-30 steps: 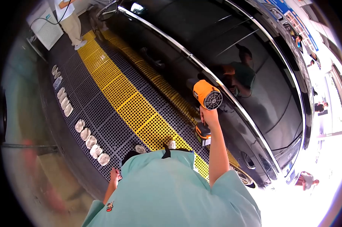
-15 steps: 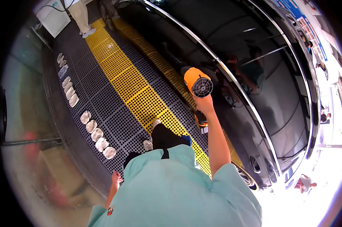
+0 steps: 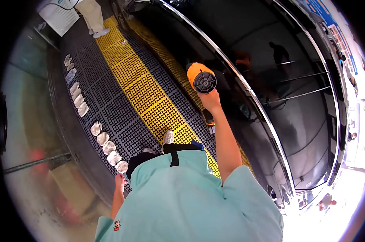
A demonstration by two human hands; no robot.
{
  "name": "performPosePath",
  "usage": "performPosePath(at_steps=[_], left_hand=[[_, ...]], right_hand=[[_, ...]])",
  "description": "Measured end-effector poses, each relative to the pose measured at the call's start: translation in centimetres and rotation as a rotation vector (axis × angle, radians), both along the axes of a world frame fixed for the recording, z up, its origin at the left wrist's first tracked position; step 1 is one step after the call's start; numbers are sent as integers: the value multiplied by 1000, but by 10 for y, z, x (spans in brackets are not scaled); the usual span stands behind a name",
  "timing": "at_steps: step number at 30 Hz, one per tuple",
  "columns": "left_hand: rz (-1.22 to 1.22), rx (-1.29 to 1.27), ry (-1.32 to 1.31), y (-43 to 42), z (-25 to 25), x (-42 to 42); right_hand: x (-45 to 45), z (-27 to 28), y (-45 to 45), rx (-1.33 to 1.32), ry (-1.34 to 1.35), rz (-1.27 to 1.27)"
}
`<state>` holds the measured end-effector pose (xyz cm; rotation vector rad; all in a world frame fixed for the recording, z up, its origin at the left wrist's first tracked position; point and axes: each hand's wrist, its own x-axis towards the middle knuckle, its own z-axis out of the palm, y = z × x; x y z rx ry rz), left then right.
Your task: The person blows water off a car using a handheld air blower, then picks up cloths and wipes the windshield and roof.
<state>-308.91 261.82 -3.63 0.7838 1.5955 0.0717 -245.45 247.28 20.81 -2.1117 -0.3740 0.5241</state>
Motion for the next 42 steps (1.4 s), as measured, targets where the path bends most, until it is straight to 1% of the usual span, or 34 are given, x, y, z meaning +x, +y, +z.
performPosePath(at_steps=[1,2,3,5,6,8,9,10,11,12,13,15,16,17,18,20,22,24,26,28,30,31,32,33,34,36,38,39,40,42], left_hand=[[9,-21,-30,1,-1,1],[16,-44,-58,2,-2,-1],[-38,-27,-71,3,-4,-2],[-59,-90,-79,7,-9,-5],[-87,-108,-67,8,-7,-2],[-126,-196,-10,18,-6,-1],[-150,-186,-6,25,-9,1],[-175,-180,2,31,-11,-1],[-207,-158,-28,39,-17,-3],[-198,-194,-28,50,-23,-5],[-205,-180,-31,63,-28,-2],[-228,-146,8,84,-24,13],[-216,-116,7,96,-38,14],[-205,-117,-1,107,-33,23],[-192,-116,-10,119,-28,33],[-225,-22,-82,139,-38,44],[-180,-82,-164,161,-50,53],[-209,-119,-196,173,-58,62],[-215,-66,-175,176,-54,73],[-188,-71,-209,181,-57,73],[-159,-77,-245,180,-62,68],[-157,-87,-207,177,-63,63],[-154,-97,-171,174,-64,59],[-160,-111,-201,174,-64,52],[-143,-127,-154,169,-58,49],[-93,-149,-106,161,-73,31],[-40,-235,-173,153,-76,13],[-74,-221,-138,148,-76,6],[-44,-259,-139,144,-83,-3],[-107,-161,15,129,-58,3]], right_hand=[[-2,1,3,29,8,23],[-7,0,3,24,72,-4],[-11,-1,2,19,136,-33],[-18,-35,-14,-106,90,-19],[-23,-42,-22,-241,115,-33],[-40,-45,-35,-391,108,21],[-46,-40,-44,-398,195,62],[-51,-37,-54,-461,143,92],[-54,-34,-70,-469,99,67],[-54,-27,-88,-477,53,42],[-53,-20,-108,-397,-3,-28],[-48,8,-144,-226,55,-232],[-49,40,-152,-201,106,-338],[-50,74,-160,-170,151,-449],[-49,104,-163,-209,135,-532],[-40,139,-179,-221,74,-564],[-35,167,-180,-95,-26,-473],[-24,187,-174,-100,-49,-410],[-18,212,-149,-127,-36,-376],[-8,224,-127,-65,-11,-296],[-1,239,-100,-47,9,-286],[6,246,-90,-49,3,-240],[10,255,-78,-50,-3,-237],[17,262,-68,-35,-17,-224],[26,270,-61,-20,-31,-211],[41,289,-43,-23,-71,-208],[61,307,-24,-44,-107,-180],[76,314,-16,-49,-126,-170],[84,322,-3,-41,-136,-126],[92,338,33,-84,-154,-150]])
